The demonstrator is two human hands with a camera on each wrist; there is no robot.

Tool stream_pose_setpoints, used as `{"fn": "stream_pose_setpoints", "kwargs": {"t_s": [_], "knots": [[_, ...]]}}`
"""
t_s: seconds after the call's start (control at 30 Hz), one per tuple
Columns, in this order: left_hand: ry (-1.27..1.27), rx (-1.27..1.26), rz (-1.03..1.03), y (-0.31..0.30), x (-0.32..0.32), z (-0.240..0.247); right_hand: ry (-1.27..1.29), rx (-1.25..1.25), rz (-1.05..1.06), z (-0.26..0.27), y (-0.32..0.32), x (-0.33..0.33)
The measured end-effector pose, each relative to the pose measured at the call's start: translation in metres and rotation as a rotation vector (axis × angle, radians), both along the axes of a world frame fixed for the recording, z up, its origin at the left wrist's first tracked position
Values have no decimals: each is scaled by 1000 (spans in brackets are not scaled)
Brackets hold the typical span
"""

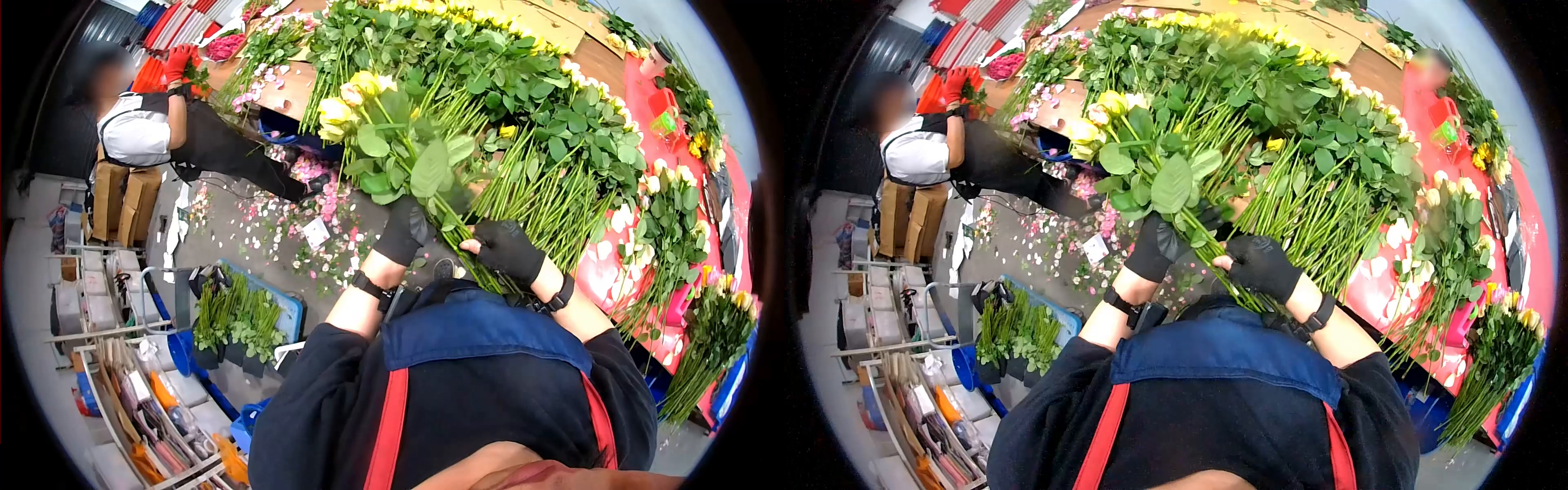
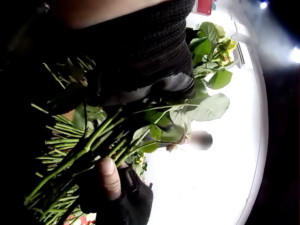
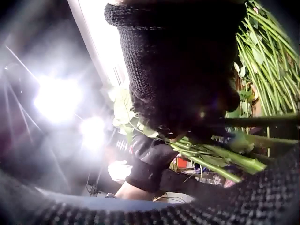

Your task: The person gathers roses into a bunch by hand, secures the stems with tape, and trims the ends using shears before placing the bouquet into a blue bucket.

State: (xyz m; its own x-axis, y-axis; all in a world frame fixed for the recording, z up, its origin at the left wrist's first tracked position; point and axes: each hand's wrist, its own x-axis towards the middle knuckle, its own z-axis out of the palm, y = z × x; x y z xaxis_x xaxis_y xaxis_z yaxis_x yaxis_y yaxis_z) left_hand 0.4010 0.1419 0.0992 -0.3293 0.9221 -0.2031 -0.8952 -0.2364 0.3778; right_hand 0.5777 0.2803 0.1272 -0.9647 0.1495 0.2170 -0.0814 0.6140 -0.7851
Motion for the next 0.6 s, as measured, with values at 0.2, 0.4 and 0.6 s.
{"fn": "stream_pose_setpoints", "kwargs": {"t_s": [0.2,0.4,0.6], "knots": [[-31,-14,52,-31,-13,19,-5,-15,78,-6,-17,-22],[293,21,177,-68,-87,33,-235,78,148,13,-28,-78],[480,-197,299,-139,-224,12,-171,27,-245,14,-32,-220]]}}
